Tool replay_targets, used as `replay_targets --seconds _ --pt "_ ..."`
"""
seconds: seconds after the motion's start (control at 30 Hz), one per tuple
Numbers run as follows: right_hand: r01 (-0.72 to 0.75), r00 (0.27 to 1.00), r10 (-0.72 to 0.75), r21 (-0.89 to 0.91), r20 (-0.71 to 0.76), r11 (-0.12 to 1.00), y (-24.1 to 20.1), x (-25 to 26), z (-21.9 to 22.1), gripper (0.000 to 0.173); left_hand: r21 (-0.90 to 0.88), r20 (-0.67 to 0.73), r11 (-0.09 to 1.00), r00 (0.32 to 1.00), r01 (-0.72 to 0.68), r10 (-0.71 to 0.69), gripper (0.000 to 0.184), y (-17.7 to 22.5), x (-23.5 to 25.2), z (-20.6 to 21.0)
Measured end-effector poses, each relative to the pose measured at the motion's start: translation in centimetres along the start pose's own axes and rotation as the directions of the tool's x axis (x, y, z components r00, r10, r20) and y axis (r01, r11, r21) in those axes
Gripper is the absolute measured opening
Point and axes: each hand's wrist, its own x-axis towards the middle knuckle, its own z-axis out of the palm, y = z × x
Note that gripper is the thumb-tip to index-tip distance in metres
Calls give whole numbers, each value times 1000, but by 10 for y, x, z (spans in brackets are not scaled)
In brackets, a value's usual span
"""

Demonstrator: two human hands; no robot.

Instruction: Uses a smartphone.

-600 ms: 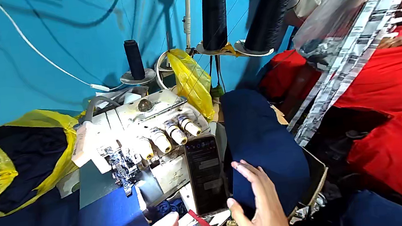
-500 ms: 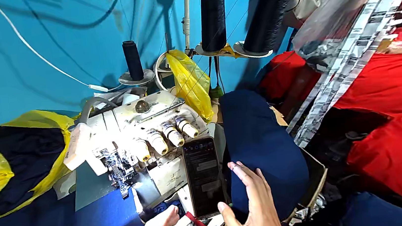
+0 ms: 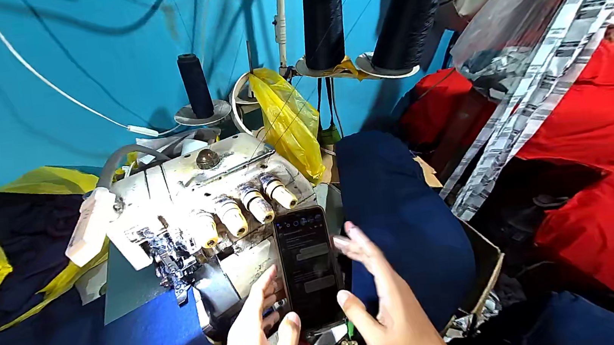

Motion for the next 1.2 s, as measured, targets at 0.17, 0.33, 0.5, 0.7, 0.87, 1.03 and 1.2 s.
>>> replay_targets --seconds 0.17,0.33,0.5,0.7,0.87,1.03,1.2 --pt "44 995 -20 -245 97 969 6 -1 6 69 -154 66 988 998 25 -14 60 -11 16 8" --pt "40 996 -22 -225 81 974 9 -3 6 66 -189 127 982 992 25 -1 57 -17 18 3" --pt "29 1000 -27 -180 12 983 11 -3 10 52 -168 126 986 992 12 10 55 -17 17 3" --pt "17 997 -33 -218 -73 976 9 -2 17 51 -147 84 989 995 -31 43 48 -19 17 7" --pt "10 1000 -17 -268 -26 963 0 -4 17 67 -107 65 993 996 -55 62 46 -21 17 10" --pt "-17 996 -14 -327 -91 945 -1 -5 26 75 -105 79 994 996 -24 33 50 -19 17 8" --pt "24 999 -15 -290 33 957 0 -7 15 80 -118 86 993 996 -28 38 50 -21 17 8"
